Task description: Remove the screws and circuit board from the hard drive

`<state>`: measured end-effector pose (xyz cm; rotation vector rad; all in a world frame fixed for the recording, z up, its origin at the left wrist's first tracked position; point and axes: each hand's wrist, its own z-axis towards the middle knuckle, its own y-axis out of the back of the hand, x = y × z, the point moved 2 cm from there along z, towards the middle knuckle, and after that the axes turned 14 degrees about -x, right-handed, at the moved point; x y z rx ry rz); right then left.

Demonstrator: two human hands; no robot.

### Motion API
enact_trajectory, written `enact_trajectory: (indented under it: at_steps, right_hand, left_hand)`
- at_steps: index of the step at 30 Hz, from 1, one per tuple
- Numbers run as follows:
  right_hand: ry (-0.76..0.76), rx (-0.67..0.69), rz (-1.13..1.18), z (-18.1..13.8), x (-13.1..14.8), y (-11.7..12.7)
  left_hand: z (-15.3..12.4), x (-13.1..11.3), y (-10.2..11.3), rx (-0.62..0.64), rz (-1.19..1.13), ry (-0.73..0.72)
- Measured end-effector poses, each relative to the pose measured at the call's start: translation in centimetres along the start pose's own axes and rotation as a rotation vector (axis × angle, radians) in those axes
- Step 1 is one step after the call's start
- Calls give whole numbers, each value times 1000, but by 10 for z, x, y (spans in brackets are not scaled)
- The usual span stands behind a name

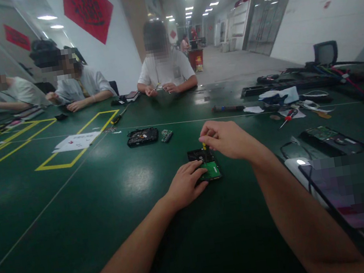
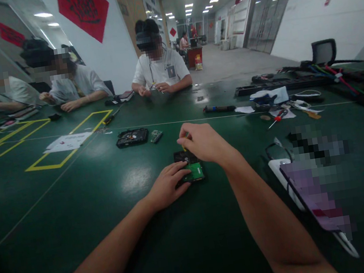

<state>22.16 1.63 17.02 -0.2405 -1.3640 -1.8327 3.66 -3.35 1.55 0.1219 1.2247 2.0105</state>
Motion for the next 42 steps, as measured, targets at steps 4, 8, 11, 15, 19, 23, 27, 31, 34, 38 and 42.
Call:
enact_trajectory:
  at_steps: [4,8,11,15,19,23,27,31,34,38,42]
  right_hand:
    - [17,28,-8,-1,2,3]
    - [14,52,-38,-1,3,3]
    - [31,44,-50,-1,4,3]
    - [90,41,-86,0,3,4]
    - [66,-64,-185,1,1,4]
    - [63,-69,-168,1,1,1]
    - [76,-1,-60,1,0,0]
    - [78,-38,-60,3,-1,-2]
    - [57,-23,-26,3,-2,-4]
    - [24,-59,-78,4,-5,-3]
    - [49,-70,-109,6,-3,-2]
  left_hand:
    - [1,-1,2,-4,-5,-5]
    - [1,-1,2,-7,0,0]
    - [0,-1,2,-7,1,8]
    - [0,-1,2,-12,-13,3]
    - [0,-1,1,-21,-12,-2]
    - [1,-1,1,-18,-7,-3]
    - [1,-2,2,-13,-9,-1]
    - [0,-2,2,-18,-21,5]
    - [0,-2,1,-27,-20,1]
    - [0,-2,2,-24,-5,-1]
    - [0,-2,3,-7,1,5]
